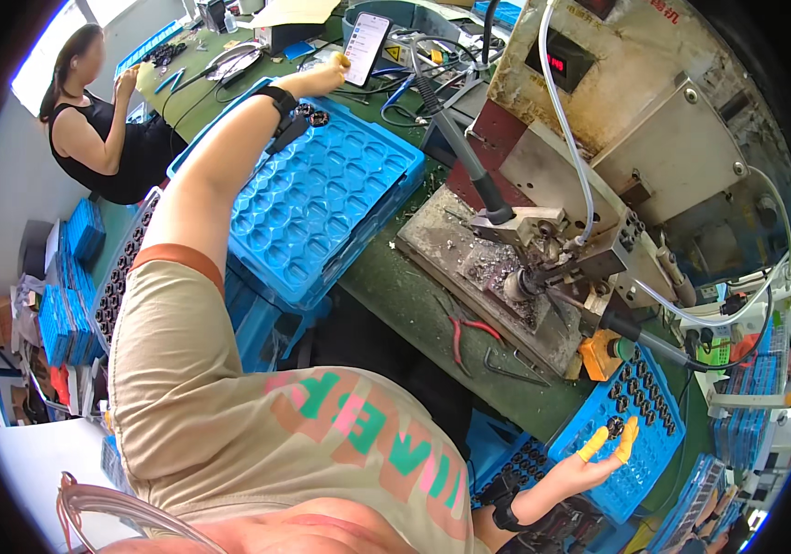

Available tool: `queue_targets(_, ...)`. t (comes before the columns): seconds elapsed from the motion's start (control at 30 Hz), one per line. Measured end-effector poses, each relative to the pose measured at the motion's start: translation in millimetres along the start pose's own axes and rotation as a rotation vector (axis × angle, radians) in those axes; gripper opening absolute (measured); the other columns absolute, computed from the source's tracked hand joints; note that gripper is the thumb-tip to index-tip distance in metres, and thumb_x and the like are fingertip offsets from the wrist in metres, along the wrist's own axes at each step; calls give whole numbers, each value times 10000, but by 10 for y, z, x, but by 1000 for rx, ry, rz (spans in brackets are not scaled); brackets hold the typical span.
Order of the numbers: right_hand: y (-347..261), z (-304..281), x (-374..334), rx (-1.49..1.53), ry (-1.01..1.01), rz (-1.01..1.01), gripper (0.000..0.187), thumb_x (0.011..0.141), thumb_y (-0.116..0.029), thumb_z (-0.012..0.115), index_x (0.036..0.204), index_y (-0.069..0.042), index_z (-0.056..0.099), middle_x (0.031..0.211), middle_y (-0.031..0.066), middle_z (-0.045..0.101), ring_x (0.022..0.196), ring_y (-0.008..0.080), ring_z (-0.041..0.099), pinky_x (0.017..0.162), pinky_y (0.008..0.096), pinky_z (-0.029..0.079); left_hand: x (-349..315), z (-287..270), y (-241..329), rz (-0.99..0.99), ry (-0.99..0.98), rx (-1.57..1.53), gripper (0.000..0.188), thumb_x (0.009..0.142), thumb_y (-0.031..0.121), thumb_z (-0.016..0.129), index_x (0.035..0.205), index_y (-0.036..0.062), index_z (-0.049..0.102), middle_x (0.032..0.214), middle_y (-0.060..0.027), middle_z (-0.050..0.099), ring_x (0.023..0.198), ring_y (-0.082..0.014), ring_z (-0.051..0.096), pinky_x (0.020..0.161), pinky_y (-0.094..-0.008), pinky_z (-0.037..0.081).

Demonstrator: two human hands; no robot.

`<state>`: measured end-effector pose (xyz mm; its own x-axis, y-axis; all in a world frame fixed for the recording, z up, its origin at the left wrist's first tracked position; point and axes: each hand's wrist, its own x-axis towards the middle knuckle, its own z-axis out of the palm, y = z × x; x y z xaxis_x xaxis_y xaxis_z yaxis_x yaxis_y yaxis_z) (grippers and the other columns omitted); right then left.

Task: The person picks up a motor component from a blue tray, places it into a machine, and presses a button. They then remove the component, use pliers on it, and wipe it with a sponge before placing it into a different blue tray.

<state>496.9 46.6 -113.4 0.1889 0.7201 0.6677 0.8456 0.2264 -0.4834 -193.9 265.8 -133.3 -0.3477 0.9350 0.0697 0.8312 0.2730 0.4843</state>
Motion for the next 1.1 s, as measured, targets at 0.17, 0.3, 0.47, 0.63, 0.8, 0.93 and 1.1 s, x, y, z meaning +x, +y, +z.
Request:
queue_targets(0.17,87,76,60,23,-17,-12,405,988,-209,570,1306,35,505,1331,163,569,1248,302,524,1056,401,377,-250,-495,-75,168,156,215,368,864,114,535,1222,36,570,993,-186,695,937,-320,665,810,-386,509)
queue_targets(0.3,23,172,84,61,-15,-6,406,982,-210,583,1297,38,516,1315,164,580,1223,295,542,1047,393,386,-756,-757,341,313,-97,204,246,795,120,672,1020,21,689,957,-136,716,892,-248,681,806,-345,528)
queue_targets(0.47,67,175,55,76,4,-27,410,947,-165,638,1283,44,530,1297,172,590,1196,285,554,1047,381,388,-1187,-567,647,299,-275,365,344,729,261,780,960,19,700,879,-154,709,800,-299,675,732,-400,531)
queue_targets(0.63,216,17,308,36,7,-79,371,804,-80,773,1139,5,638,1061,122,635,986,251,574,925,360,439,-1130,-447,125,292,-147,430,361,746,334,752,839,-3,661,759,-169,659,693,-314,614,634,-442,463)
queue_targets(0.8,1134,-490,698,39,-205,310,391,823,-185,778,1173,-62,652,1021,92,652,921,172,613,838,309,486,-924,-345,-70,254,-53,350,323,726,245,760,930,11,671,755,-120,665,701,-239,630,648,-374,482)
queue_targets(0.93,1741,-543,785,-126,-403,379,380,815,-181,777,1162,-89,653,954,118,683,822,194,647,742,307,514,-850,-296,-144,231,14,269,305,737,216,744,960,19,678,794,-119,691,753,-245,667,705,-350,517)
queue_targets(1.1,1668,-321,811,-85,-555,370,388,813,-196,776,1163,-82,650,962,151,697,792,229,672,712,325,530,-895,-461,-214,231,46,40,338,800,141,704,1104,21,620,1044,-121,673,863,-231,690,762,-335,516)
